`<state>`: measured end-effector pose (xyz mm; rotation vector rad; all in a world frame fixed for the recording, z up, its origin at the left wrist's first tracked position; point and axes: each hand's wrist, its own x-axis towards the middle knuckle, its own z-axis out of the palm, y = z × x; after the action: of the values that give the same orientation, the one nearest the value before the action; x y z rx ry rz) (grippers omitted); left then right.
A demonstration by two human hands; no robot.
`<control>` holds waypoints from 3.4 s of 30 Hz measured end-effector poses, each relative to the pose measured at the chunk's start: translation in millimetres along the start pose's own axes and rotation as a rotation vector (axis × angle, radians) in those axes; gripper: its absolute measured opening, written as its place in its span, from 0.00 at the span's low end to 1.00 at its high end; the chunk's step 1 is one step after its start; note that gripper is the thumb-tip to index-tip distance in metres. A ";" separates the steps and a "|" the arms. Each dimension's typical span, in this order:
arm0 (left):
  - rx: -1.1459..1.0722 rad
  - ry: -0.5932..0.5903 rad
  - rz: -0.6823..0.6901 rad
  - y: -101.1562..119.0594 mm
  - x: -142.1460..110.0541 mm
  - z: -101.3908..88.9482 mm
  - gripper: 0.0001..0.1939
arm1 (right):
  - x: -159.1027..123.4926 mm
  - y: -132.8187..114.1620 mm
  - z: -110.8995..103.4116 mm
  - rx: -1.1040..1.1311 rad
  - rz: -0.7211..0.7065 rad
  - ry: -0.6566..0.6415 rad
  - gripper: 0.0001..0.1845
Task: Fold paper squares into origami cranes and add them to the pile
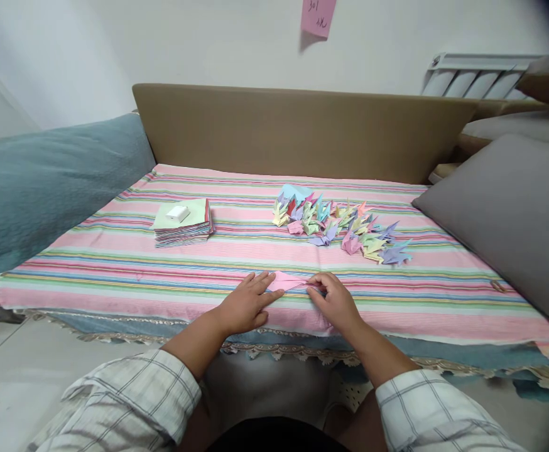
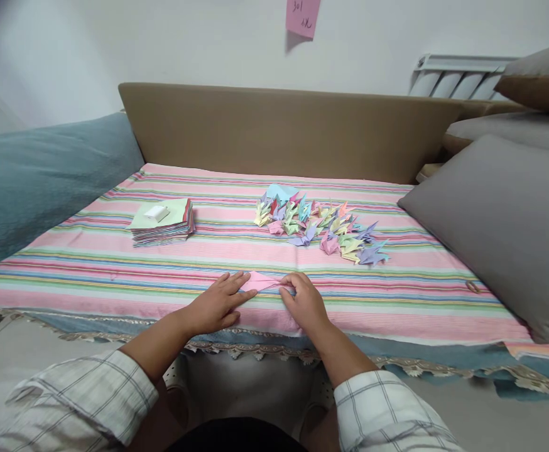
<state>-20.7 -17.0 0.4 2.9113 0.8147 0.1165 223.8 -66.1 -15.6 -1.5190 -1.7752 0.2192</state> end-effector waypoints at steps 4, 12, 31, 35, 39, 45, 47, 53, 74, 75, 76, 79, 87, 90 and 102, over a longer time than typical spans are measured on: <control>-0.003 0.006 -0.004 0.5 -0.1 0.3 0.33 | 6.8 -0.8 3.4 0.042 -0.063 -0.019 0.10; 0.020 0.011 -0.006 0.5 -0.5 1.2 0.34 | 14.8 3.4 6.8 0.031 -0.091 -0.106 0.09; 0.106 0.068 0.031 9.2 3.1 -4.0 0.31 | 26.3 10.5 -0.4 0.126 0.004 -0.250 0.08; 0.115 0.071 0.031 11.7 4.7 -6.2 0.31 | 30.6 9.6 -0.7 0.159 0.068 -0.286 0.07; 0.111 0.058 0.026 12.3 6.0 -7.3 0.30 | 34.8 7.8 -0.9 0.158 0.111 -0.309 0.06; 0.085 0.063 0.047 11.4 6.1 -7.4 0.29 | 39.3 5.4 -0.4 0.135 0.171 -0.306 0.05; 0.076 0.062 0.070 10.2 6.4 -6.4 0.29 | 40.0 4.6 0.7 0.135 0.186 -0.293 0.04; 0.053 0.054 0.097 6.5 8.1 -3.2 0.30 | 42.5 5.7 4.7 0.146 0.258 -0.286 0.02; 0.012 0.041 0.016 3.6 12.6 0.3 0.36 | -9.4 -17.2 37.9 -0.401 -0.416 -0.298 0.39; 0.014 0.042 0.012 3.7 12.5 0.4 0.36 | -9.0 -17.4 37.6 -0.400 -0.407 -0.305 0.39; 0.016 0.043 0.007 3.8 12.6 0.5 0.36 | -8.5 -18.0 37.1 -0.396 -0.397 -0.313 0.39; 0.005 0.045 -0.013 4.4 13.8 0.4 0.38 | -7.0 -21.0 35.4 -0.372 -0.362 -0.342 0.39; -0.128 0.097 -0.096 1.3 14.4 6.2 0.46 | -6.6 -19.4 34.3 -0.352 -0.383 -0.348 0.40; -0.148 0.105 -0.086 -0.5 12.9 7.4 0.46 | -6.7 -17.7 33.4 -0.354 -0.412 -0.346 0.41; -0.167 0.089 -0.099 0.6 13.4 -0.1 0.46 | -7.2 -16.1 33.2 -0.391 -0.434 -0.363 0.34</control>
<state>-9.0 -10.5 1.1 2.7213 0.9133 0.2924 190.1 -65.6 -32.1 -1.3615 -2.5042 -0.0828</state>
